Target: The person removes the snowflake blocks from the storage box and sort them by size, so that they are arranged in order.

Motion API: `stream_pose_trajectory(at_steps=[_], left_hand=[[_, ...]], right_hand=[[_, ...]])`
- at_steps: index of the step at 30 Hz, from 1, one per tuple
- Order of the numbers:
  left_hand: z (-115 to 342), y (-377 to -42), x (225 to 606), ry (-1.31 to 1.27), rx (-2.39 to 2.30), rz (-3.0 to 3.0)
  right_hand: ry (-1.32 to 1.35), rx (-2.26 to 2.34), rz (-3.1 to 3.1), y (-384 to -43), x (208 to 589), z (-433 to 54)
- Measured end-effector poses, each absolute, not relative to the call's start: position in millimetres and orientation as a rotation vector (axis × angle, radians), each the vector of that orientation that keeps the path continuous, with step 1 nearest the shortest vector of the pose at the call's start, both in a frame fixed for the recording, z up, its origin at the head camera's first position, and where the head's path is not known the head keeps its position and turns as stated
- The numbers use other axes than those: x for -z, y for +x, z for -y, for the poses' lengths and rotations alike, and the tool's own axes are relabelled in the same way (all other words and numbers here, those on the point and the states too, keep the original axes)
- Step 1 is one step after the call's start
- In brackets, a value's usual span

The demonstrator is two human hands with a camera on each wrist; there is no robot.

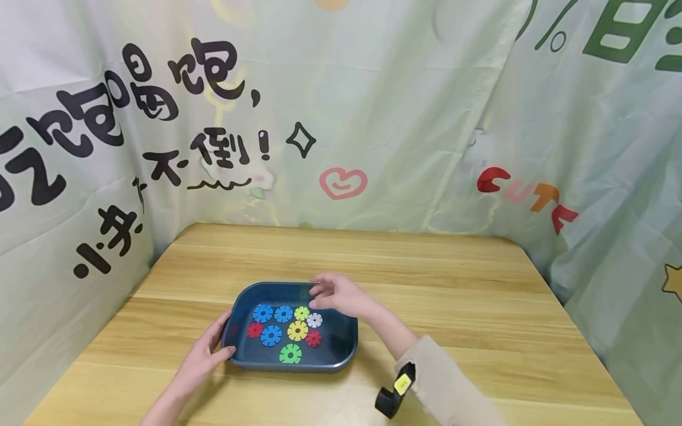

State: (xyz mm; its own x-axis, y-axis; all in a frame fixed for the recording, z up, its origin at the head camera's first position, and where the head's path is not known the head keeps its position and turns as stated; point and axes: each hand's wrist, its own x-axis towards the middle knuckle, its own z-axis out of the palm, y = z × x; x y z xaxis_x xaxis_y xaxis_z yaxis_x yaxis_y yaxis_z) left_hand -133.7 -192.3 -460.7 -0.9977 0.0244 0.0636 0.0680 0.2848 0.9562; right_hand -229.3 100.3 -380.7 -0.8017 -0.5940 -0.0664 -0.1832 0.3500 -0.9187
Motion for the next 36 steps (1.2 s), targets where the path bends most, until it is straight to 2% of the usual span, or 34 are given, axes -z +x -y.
stream_pose_trajectory(at_steps=[18,25,36], left_hand=[[194.9,-133.7,462.6,-0.083,1.86,2.485],[194.6,-134.7,464.5,-0.091,1.853,2.48],[193.0,-134.0,462.0,-0.054,1.868,2.497]], right_hand=[[-0.541,1.305,-2.273,-240.1,418.1,-28.3],[-0.537,1.156,-2.352,-240.1,426.5,-29.3],[-0.693,0.968,-2.428,-240.3,439.4,-39.8]])
